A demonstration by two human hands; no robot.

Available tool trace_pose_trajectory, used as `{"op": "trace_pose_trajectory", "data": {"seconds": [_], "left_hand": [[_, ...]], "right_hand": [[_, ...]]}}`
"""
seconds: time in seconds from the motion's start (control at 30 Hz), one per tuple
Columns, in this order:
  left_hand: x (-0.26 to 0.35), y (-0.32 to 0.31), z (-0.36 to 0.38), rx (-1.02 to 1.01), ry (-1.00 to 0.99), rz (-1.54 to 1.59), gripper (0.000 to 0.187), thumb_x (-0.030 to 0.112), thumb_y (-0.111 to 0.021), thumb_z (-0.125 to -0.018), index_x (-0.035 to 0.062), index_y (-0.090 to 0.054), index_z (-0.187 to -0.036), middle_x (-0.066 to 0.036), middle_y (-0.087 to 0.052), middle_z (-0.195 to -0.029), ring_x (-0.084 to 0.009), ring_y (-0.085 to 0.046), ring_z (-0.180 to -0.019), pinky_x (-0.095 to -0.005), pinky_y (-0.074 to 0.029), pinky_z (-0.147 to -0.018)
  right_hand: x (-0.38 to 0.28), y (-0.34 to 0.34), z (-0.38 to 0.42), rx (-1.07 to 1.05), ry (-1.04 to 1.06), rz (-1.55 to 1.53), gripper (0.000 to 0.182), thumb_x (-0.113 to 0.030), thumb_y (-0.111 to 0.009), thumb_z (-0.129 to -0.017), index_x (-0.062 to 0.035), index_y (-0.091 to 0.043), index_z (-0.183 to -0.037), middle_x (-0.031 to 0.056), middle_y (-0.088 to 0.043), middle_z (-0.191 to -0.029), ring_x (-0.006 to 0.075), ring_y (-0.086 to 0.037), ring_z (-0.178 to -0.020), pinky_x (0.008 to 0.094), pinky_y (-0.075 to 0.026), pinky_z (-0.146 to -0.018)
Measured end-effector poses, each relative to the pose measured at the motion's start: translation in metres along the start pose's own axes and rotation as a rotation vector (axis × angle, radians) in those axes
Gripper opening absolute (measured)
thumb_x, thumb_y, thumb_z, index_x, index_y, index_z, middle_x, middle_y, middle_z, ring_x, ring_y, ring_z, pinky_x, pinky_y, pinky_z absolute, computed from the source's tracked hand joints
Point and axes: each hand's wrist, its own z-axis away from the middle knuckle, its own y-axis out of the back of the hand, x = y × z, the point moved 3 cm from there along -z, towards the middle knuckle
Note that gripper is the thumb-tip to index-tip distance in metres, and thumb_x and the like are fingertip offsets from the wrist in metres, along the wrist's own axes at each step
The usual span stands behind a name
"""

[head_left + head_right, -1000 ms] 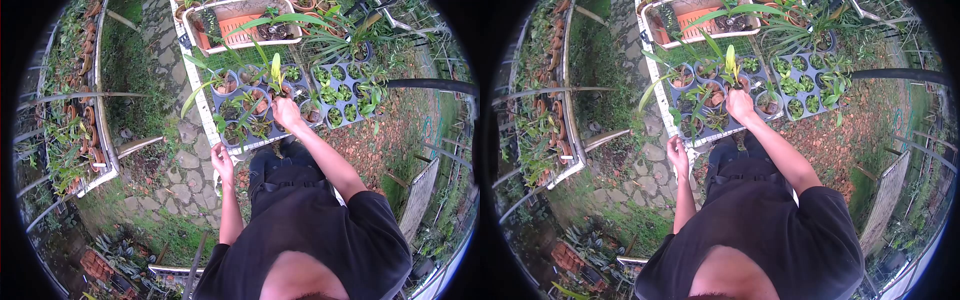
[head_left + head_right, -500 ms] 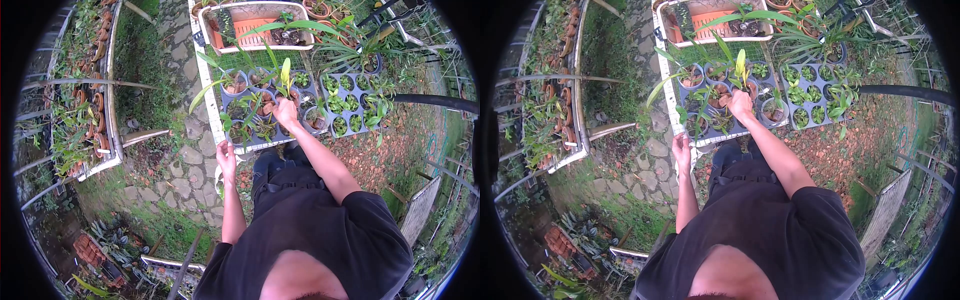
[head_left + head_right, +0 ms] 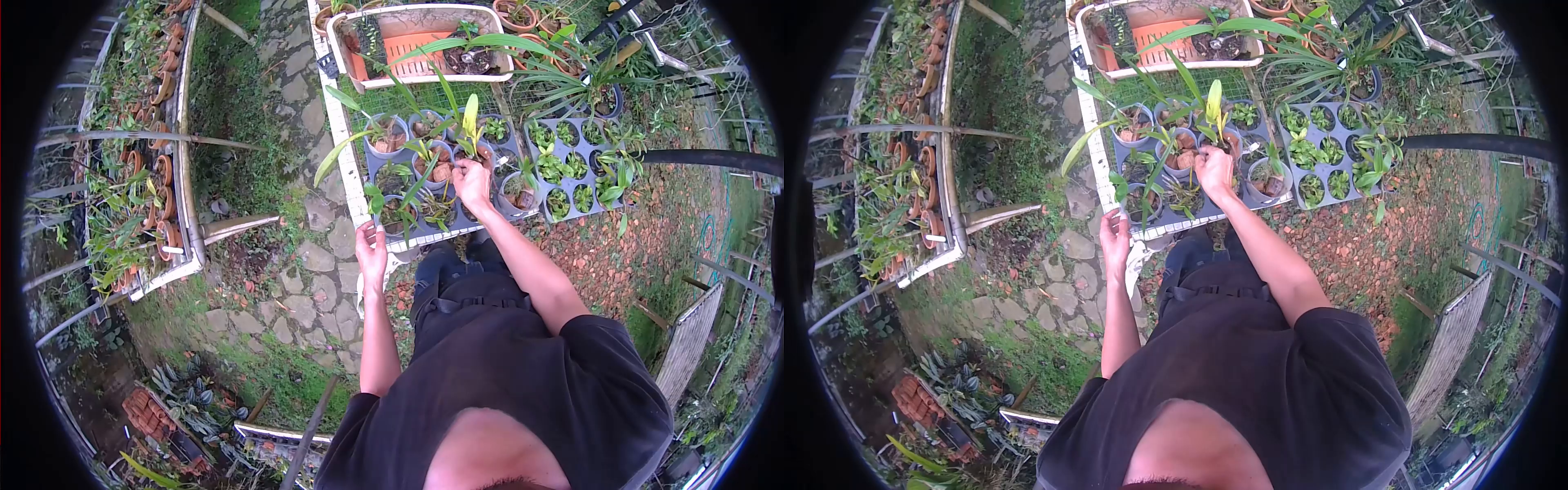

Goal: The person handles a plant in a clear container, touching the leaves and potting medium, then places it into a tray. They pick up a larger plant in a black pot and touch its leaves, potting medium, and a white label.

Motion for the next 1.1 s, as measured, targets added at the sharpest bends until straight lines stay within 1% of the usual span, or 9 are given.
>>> {"op": "trace_pose_trajectory", "data": {"seconds": [0.13,0.23,0.43,0.53,0.73,0.87,0.93,1.03,1.1], "left_hand": [[0.008,0.004,0.001,-0.006,-0.006,0.002,0.034,0.017,-0.066,-0.101,0.0029,-0.061,-0.131,-0.013,-0.073,-0.106,-0.0217,-0.069,-0.096,-0.0399,-0.056,-0.084],[0.035,0.012,0.005,0.084,-0.144,-0.198,0.033,0.014,-0.065,-0.100,0.0028,-0.061,-0.130,-0.011,-0.073,-0.107,-0.0212,-0.069,-0.098,-0.0386,-0.056,-0.084],[0.110,0.013,-0.010,-0.065,-0.355,0.062,0.039,0.009,-0.065,-0.097,0.0044,-0.060,-0.135,-0.012,-0.073,-0.115,-0.0213,-0.069,-0.106,-0.0382,-0.056,-0.087],[0.166,-0.001,-0.011,-0.233,-0.488,0.102,0.070,0.015,-0.080,-0.088,0.0082,-0.049,-0.150,-0.019,-0.058,-0.142,-0.0298,-0.057,-0.133,-0.0439,-0.051,-0.104],[0.238,-0.025,-0.006,-0.191,-0.864,-0.071,0.115,0.028,-0.100,-0.061,0.0038,-0.039,-0.155,-0.024,-0.054,-0.145,-0.0396,-0.051,-0.139,-0.0500,-0.044,-0.114],[0.259,-0.030,0.012,-0.252,-0.774,0.113,0.104,0.020,-0.099,-0.058,0.0001,-0.047,-0.146,-0.022,-0.056,-0.142,-0.0407,-0.053,-0.136,-0.0514,-0.043,-0.114],[0.264,-0.026,0.026,-0.151,-0.881,0.029,0.098,0.018,-0.098,-0.058,0.0007,-0.050,-0.142,-0.021,-0.057,-0.140,-0.0413,-0.054,-0.132,-0.0517,-0.044,-0.113],[0.268,-0.022,0.040,-0.077,-0.978,-0.038,0.093,0.018,-0.097,-0.058,0.0027,-0.053,-0.139,-0.020,-0.058,-0.138,-0.0415,-0.055,-0.128,-0.0521,-0.045,-0.111],[0.270,-0.020,0.047,-0.039,-1.031,-0.062,0.093,0.018,-0.097,-0.058,0.0032,-0.053,-0.139,-0.019,-0.058,-0.137,-0.0408,-0.055,-0.128,-0.0520,-0.046,-0.110]], "right_hand": [[-0.033,0.013,0.006,-0.031,-0.035,-0.139,0.025,-0.008,-0.063,-0.089,0.0086,-0.074,-0.104,0.0190,-0.075,-0.076,0.0200,-0.073,-0.059,0.0353,-0.058,-0.058],[-0.052,0.026,0.008,-0.091,-0.078,-0.330,0.026,-0.007,-0.061,-0.093,0.0091,-0.073,-0.109,0.0125,-0.076,-0.074,0.0143,-0.072,-0.058,0.0302,-0.056,-0.052],[-0.097,0.071,0.013,-0.175,-0.017,-0.508,0.030,-0.002,-0.054,-0.098,0.0129,-0.066,-0.120,0.0118,-0.075,-0.080,0.0113,-0.068,-0.057,0.0245,-0.053,-0.049],[-0.123,0.092,0.016,-0.173,0.068,-0.549,0.031,-0.003,-0.054,-0.100,0.0140,-0.065,-0.123,0.0116,-0.075,-0.081,0.0111,-0.068,-0.058,0.0236,-0.053,-0.050],[-0.182,0.133,0.035,-0.224,0.164,-0.606,0.028,-0.005,-0.055,-0.103,0.0125,-0.066,-0.122,0.0084,-0.072,-0.077,0.0110,-0.067,-0.059,0.0240,-0.053,-0.052],[-0.198,0.151,0.051,-0.255,0.226,-0.516,0.029,-0.007,-0.057,-0.103,0.0102,-0.066,-0.124,0.0060,-0.071,-0.075,0.0088,-0.065,-0.060,0.0255,-0.052,-0.055],[-0.206,0.164,0.063,-0.185,0.251,-0.404,0.026,-0.008,-0.064,-0.099,0.0054,-0.068,-0.121,0.0052,-0.069,-0.076,0.0115,-0.063,-0.062,0.0290,-0.051,-0.058],[-0.238,0.195,0.091,0.200,0.612,0.007,0.025,-0.009,-0.073,-0.094,0.0006,-0.070,-0.117,0.0069,-0.064,-0.079,0.0180,-0.064,-0.066,0.0322,-0.051,-0.060],[-0.249,0.200,0.101,0.184,0.853,0.004,0.026,-0.006,-0.080,-0.083,-0.0046,-0.073,-0.108,0.0062,-0.060,-0.080,0.0222,-0.062,-0.068,0.0356,-0.050,-0.060]]}}
